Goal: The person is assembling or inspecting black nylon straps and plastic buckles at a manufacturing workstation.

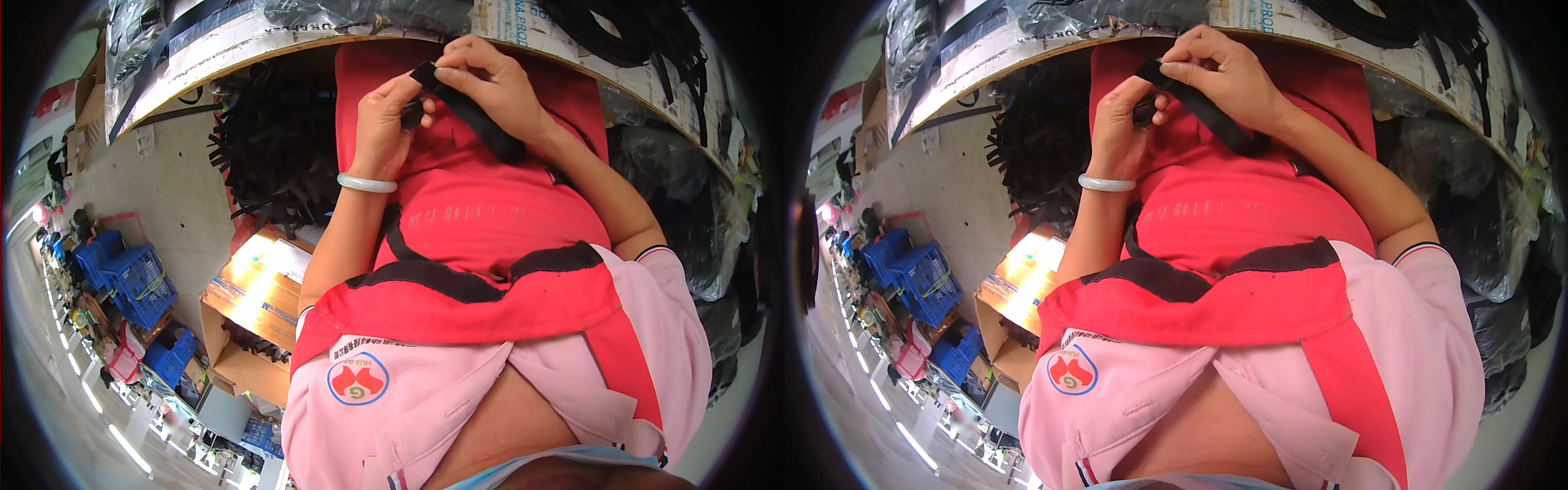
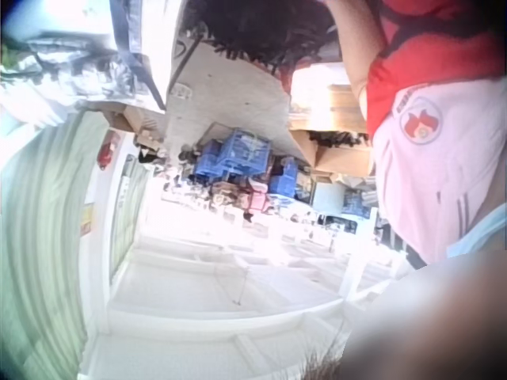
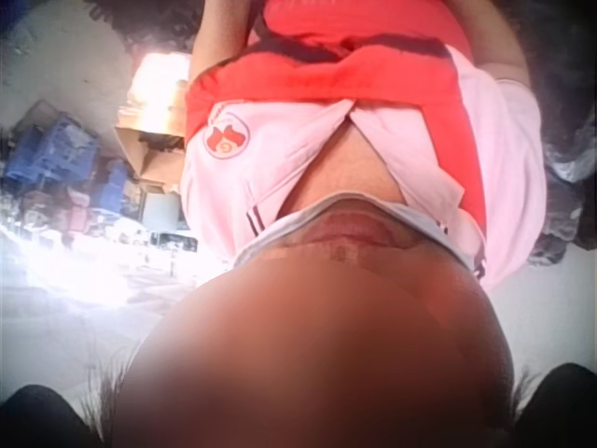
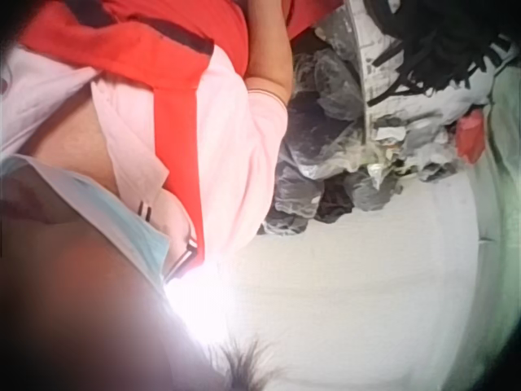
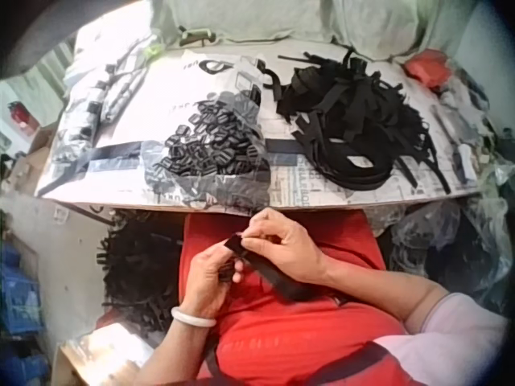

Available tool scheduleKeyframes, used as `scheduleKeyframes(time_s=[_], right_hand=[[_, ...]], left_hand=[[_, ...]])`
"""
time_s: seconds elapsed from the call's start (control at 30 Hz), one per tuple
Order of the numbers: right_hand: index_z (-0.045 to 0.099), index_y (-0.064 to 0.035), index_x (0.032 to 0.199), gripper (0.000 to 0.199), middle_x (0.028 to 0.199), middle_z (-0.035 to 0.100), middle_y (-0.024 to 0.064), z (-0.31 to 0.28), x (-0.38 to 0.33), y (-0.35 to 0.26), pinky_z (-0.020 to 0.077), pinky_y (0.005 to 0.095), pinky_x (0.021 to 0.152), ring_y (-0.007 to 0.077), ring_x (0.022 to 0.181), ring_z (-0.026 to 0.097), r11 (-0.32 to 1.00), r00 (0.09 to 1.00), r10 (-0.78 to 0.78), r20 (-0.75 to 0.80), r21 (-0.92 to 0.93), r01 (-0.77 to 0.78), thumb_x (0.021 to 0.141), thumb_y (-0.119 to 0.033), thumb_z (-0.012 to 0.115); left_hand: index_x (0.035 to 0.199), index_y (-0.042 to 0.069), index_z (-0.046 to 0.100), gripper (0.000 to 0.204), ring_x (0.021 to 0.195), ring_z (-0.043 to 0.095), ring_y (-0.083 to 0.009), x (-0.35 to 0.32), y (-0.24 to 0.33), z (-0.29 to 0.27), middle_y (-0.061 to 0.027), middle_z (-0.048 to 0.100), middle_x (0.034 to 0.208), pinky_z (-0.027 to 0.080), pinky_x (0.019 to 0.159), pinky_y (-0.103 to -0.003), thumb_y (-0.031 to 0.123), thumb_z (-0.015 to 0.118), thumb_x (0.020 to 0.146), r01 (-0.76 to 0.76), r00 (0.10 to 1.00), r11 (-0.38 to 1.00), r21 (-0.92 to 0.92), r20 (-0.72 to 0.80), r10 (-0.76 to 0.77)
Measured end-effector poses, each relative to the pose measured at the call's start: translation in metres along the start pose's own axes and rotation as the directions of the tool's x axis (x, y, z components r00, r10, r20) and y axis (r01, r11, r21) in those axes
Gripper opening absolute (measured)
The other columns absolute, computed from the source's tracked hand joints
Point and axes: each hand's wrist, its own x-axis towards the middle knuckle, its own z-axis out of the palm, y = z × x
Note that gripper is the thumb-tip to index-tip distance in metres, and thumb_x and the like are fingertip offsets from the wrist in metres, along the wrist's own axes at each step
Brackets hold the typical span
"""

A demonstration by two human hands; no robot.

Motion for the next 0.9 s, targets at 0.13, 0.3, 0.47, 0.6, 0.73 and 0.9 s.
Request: scheduleKeyframes(time_s=[0.13,0.3,0.47,0.6,0.73,0.9], right_hand=[[0.062,-0.0006,0.09,0.015,0.08,0.056,0.0001,-0.001,0.0,-0.052,0.0424,0.0227,0.063,0.0071,0.07,0.052,0.891,0.892,-0.443,-0.089,-0.156,0.426,0.09,-0.016,0.066],[0.058,-0.004,0.077,0.023,0.055,0.05,-0.0029,-0.015,0.0,-0.047,0.031,0.0207,0.043,0.0041,0.046,0.041,0.94,0.93,0.34,0.139,-0.07,-0.333,0.091,-0.021,0.062],[0.055,-0.0059,0.071,0.025,0.053,0.049,-0.0032,-0.014,0.002,-0.044,0.029,0.02,0.041,0.0033,0.044,0.04,0.871,0.848,0.484,0.217,-0.023,-0.491,0.088,-0.02,0.065],[0.055,-0.0066,0.07,0.024,0.053,0.049,-0.003,-0.017,0.005,-0.042,0.0283,0.0199,0.04,0.0033,0.044,0.041,0.851,0.82,0.507,0.266,0.0,-0.526,0.088,-0.02,0.064],[0.057,-0.0065,0.073,0.024,0.054,0.051,-0.0023,-0.017,0.005,-0.038,0.0309,0.0193,0.041,0.0037,0.044,0.043,0.869,0.857,0.471,0.207,0.058,-0.491,0.089,-0.023,0.065],[0.061,-0.006,0.082,0.024,0.066,0.058,-0.0001,-0.014,0.008,-0.019,0.0422,0.0177,0.046,0.0051,0.05,0.051,0.804,0.845,0.516,0.144,0.258,-0.535,0.092,-0.028,0.062]], left_hand=[[0.103,-0.007,0.065,0.022,0.06,0.061,-0.0146,-0.004,0.007,0.008,-0.0106,0.067,0.081,0.047,0.048,-0.023,0.01,0.065,0.089,-0.146,0.989,0.986,0.085,0.009,0.145],[0.102,-0.005,0.068,0.02,0.058,0.059,-0.011,-0.006,0.004,0.008,-0.0083,0.068,0.08,0.046,0.046,-0.022,0.009,0.066,0.089,-0.303,0.951,0.919,0.254,0.019,0.308],[0.104,-0.005,0.067,0.022,0.056,0.056,-0.0114,-0.01,0.002,0.01,-0.0076,0.066,0.079,0.042,0.047,-0.022,0.011,0.067,0.089,-0.325,0.938,0.869,0.373,0.009,0.347],[0.102,-0.003,0.069,0.02,0.055,0.055,-0.0077,-0.007,0.004,0.011,-0.0054,0.068,0.081,0.044,0.045,-0.02,0.01,0.068,0.087,-0.34,0.933,0.891,0.3,-0.009,0.359],[0.103,-0.003,0.069,0.019,0.054,0.054,-0.0073,-0.006,0.0,0.012,-0.0046,0.067,0.08,0.043,0.046,-0.02,0.008,0.067,0.088,-0.342,0.933,0.863,0.372,0.026,0.359],[0.103,-0.003,0.069,0.017,0.054,0.053,-0.0062,-0.014,0.007,0.013,-0.0027,0.064,0.077,0.039,0.046,-0.019,0.004,0.063,0.089,-0.26,0.953,0.855,0.449,-0.023,0.301]])
